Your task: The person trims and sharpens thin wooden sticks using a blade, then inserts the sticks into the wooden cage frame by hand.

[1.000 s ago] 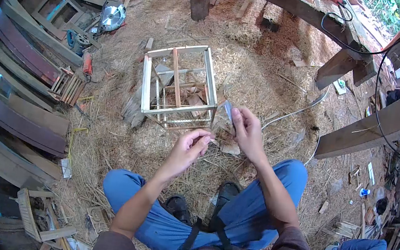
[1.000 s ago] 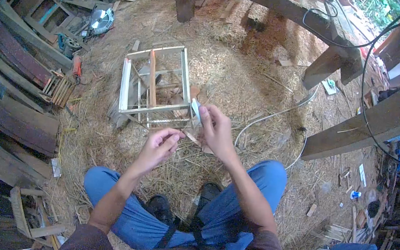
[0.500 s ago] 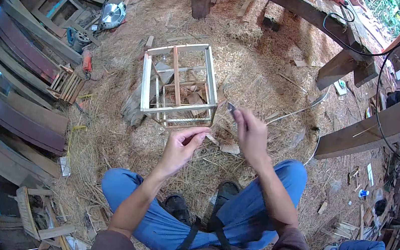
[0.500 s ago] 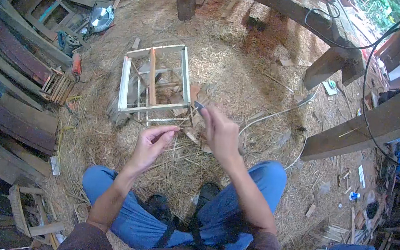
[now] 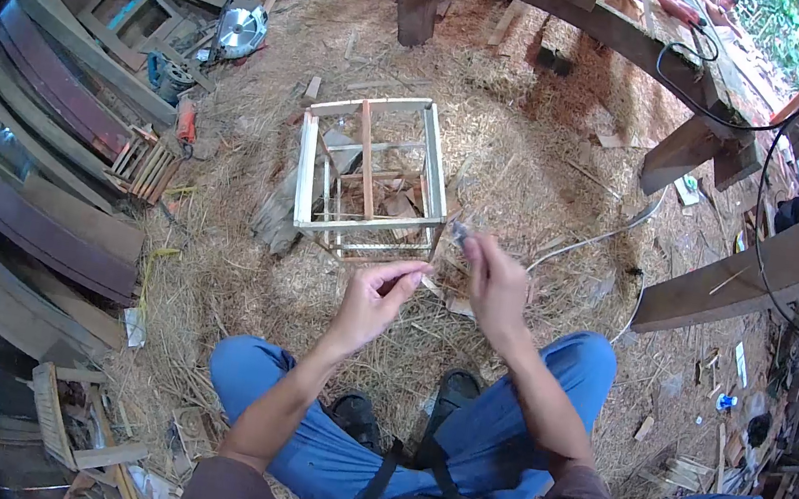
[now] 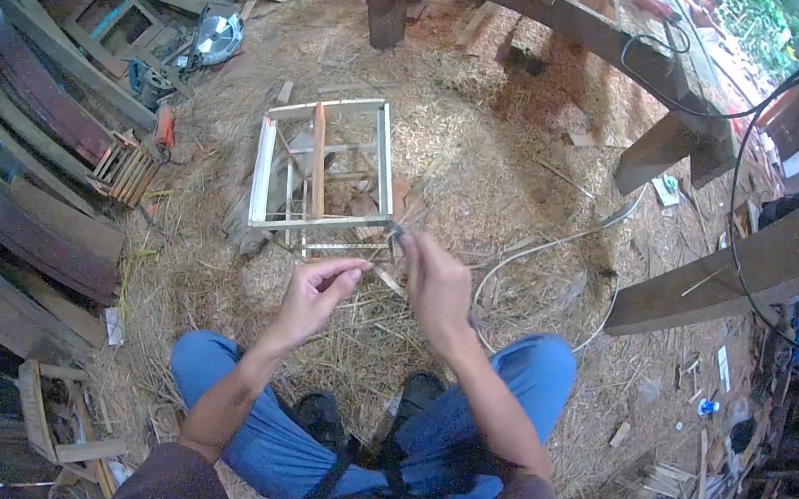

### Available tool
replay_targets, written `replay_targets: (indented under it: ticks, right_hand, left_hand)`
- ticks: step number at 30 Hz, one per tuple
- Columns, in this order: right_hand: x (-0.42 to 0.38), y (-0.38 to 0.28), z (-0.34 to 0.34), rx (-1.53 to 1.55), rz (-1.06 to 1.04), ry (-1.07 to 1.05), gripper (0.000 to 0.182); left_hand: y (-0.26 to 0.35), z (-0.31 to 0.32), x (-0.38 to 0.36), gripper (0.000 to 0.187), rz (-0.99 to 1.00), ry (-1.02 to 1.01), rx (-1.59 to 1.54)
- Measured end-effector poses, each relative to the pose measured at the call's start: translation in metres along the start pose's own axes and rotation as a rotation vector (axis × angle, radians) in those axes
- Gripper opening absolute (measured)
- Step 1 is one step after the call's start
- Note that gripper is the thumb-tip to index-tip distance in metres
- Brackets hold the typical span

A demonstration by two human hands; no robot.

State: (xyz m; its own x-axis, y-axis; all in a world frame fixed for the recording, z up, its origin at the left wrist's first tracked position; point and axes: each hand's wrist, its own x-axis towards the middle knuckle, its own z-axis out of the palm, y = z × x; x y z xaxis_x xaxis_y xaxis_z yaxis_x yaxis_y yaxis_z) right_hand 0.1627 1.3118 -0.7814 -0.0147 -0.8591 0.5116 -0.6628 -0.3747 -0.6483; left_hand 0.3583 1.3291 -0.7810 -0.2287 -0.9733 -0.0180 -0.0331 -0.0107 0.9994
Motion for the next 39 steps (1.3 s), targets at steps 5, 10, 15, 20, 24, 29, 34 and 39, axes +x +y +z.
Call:
replay_targets:
  ticks: [5,10,15,20,24,29,34,39]
  right_hand:
    - [0.018,0.003,-0.020,-0.041,0.233,-0.029,0.014]
    - [0.001,-0.003,0.001,0.021,0.029,0.043,0.014]
    - [-0.002,-0.004,0.003,0.084,0.102,-0.037,0.012]
    - [-0.008,-0.011,0.013,0.022,0.051,-0.091,0.012]
    - [-0.008,-0.012,0.014,0.054,0.076,-0.101,0.013]
    - [-0.011,-0.009,0.017,0.108,0.107,-0.100,0.015]
    - [-0.010,-0.013,0.015,0.100,0.128,-0.102,0.015]
    - [-0.009,-0.020,0.011,0.027,0.106,-0.138,0.016]
  left_hand:
    - [-0.002,-0.007,-0.002,0.025,0.005,0.007,0.059]
    - [-0.001,0.000,-0.002,0.024,-0.017,0.022,0.031]
    - [0.000,-0.001,-0.005,0.024,-0.002,0.022,0.022]
    - [-0.006,-0.006,-0.004,0.023,0.009,0.065,0.044]
    - [-0.006,-0.005,-0.003,0.023,0.067,0.078,0.101]
    - [-0.010,-0.003,-0.002,0.023,0.062,0.077,0.107]
    - [-0.014,0.001,-0.003,0.023,0.078,0.096,0.102]
    - [-0.008,0.001,-0.004,0.024,0.030,0.087,0.127]
